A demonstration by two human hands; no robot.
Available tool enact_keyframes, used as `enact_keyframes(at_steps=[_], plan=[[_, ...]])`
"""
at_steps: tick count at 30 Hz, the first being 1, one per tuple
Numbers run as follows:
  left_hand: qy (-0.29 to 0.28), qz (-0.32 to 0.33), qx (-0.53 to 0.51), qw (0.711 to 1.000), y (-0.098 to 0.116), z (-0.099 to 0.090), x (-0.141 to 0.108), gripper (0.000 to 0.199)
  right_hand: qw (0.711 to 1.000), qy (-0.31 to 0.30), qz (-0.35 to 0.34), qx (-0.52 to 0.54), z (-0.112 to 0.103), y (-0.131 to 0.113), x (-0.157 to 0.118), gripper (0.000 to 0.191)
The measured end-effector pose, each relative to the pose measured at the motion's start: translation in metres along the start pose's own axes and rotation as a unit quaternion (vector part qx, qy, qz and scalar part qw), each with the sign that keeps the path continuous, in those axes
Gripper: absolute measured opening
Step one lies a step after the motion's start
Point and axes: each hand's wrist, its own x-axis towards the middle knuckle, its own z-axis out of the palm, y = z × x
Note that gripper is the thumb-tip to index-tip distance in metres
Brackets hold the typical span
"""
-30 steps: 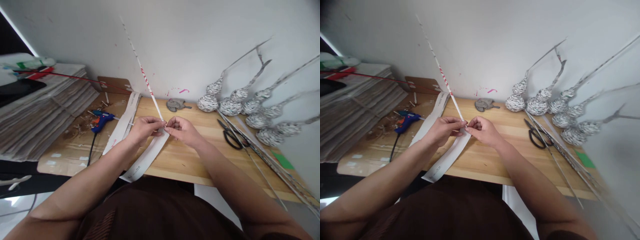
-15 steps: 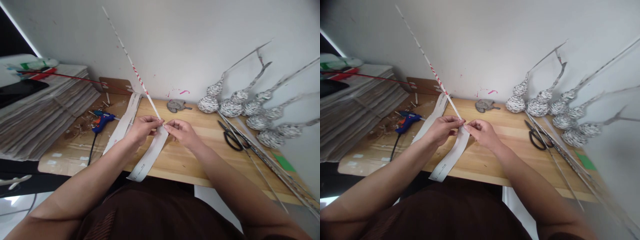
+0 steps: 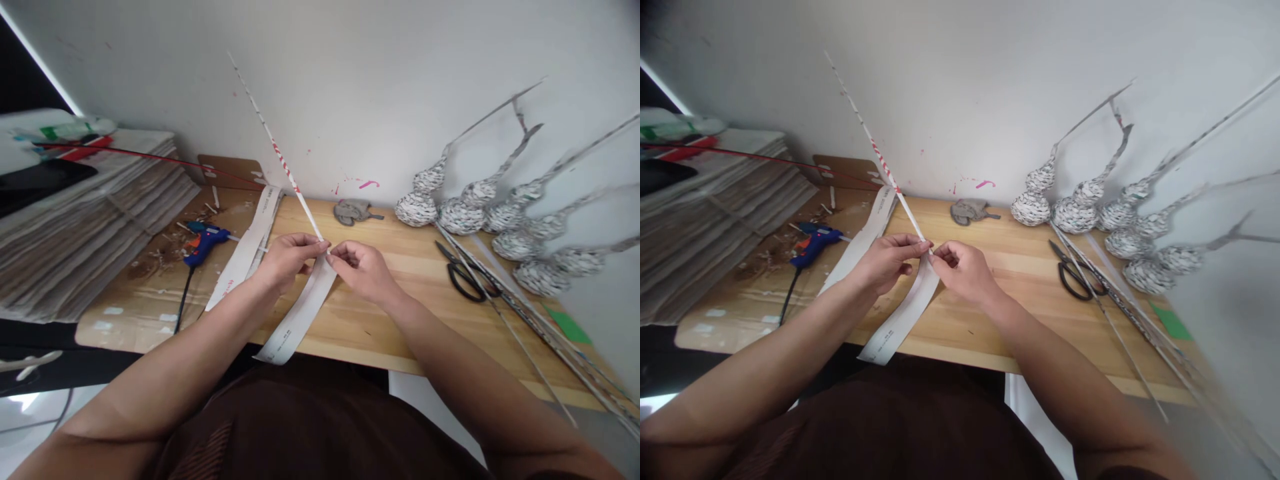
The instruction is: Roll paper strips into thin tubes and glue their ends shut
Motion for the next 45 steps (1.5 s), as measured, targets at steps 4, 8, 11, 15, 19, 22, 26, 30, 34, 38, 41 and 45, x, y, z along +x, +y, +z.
enact_keyframes(at_steps=[4, 8, 11, 15, 19, 22, 26, 30, 34, 38, 41, 45], plan=[[-0.006, 0.004, 0.001, 1.0, -0.002, 0.004, 0.0, 0.023, 0.999, 0.018, -0.021, 0.025, 0.002, -0.003, 0.0, 0.022], [0.002, 0.01, -0.016, 1.0, -0.005, 0.006, 0.002, 0.021, 0.998, 0.054, -0.034, -0.018, 0.003, -0.007, -0.003, 0.024], [0.018, 0.012, -0.034, 0.999, -0.004, 0.006, 0.004, 0.022, 0.997, 0.053, -0.035, -0.043, 0.003, -0.007, -0.004, 0.027], [0.006, 0.011, -0.035, 0.999, 0.0, 0.005, 0.005, 0.02, 0.994, 0.045, -0.041, -0.09, 0.004, -0.005, -0.004, 0.031], [-0.014, -0.016, -0.04, 0.999, 0.006, 0.004, 0.002, 0.012, 0.993, 0.003, -0.027, -0.115, -0.001, 0.0, -0.001, 0.035], [-0.027, -0.035, -0.04, 0.998, 0.011, -0.001, 0.0, 0.012, 0.995, -0.06, 0.012, -0.083, -0.012, 0.005, 0.004, 0.039], [-0.103, -0.065, 0.016, 0.992, 0.013, -0.006, -0.004, 0.014, 0.995, -0.053, 0.064, 0.062, -0.027, 0.006, 0.012, 0.035], [-0.188, -0.075, 0.057, 0.978, 0.009, -0.003, -0.008, 0.016, 0.968, -0.153, 0.061, 0.189, -0.03, 0.005, 0.012, 0.033], [-0.246, -0.071, 0.069, 0.964, 0.002, 0.001, -0.009, 0.024, 0.93, -0.241, 0.076, 0.267, -0.026, 0.011, 0.01, 0.033], [-0.228, -0.081, 0.077, 0.967, -0.002, 0.002, -0.01, 0.026, 0.935, -0.224, 0.098, 0.257, -0.026, 0.018, 0.012, 0.027], [-0.211, -0.083, 0.087, 0.97, -0.002, 0.003, -0.011, 0.028, 0.946, -0.19, 0.099, 0.242, -0.025, 0.018, 0.014, 0.026], [-0.201, -0.077, 0.104, 0.971, -0.001, 0.003, -0.013, 0.026, 0.954, -0.167, 0.097, 0.227, -0.023, 0.014, 0.014, 0.027]])
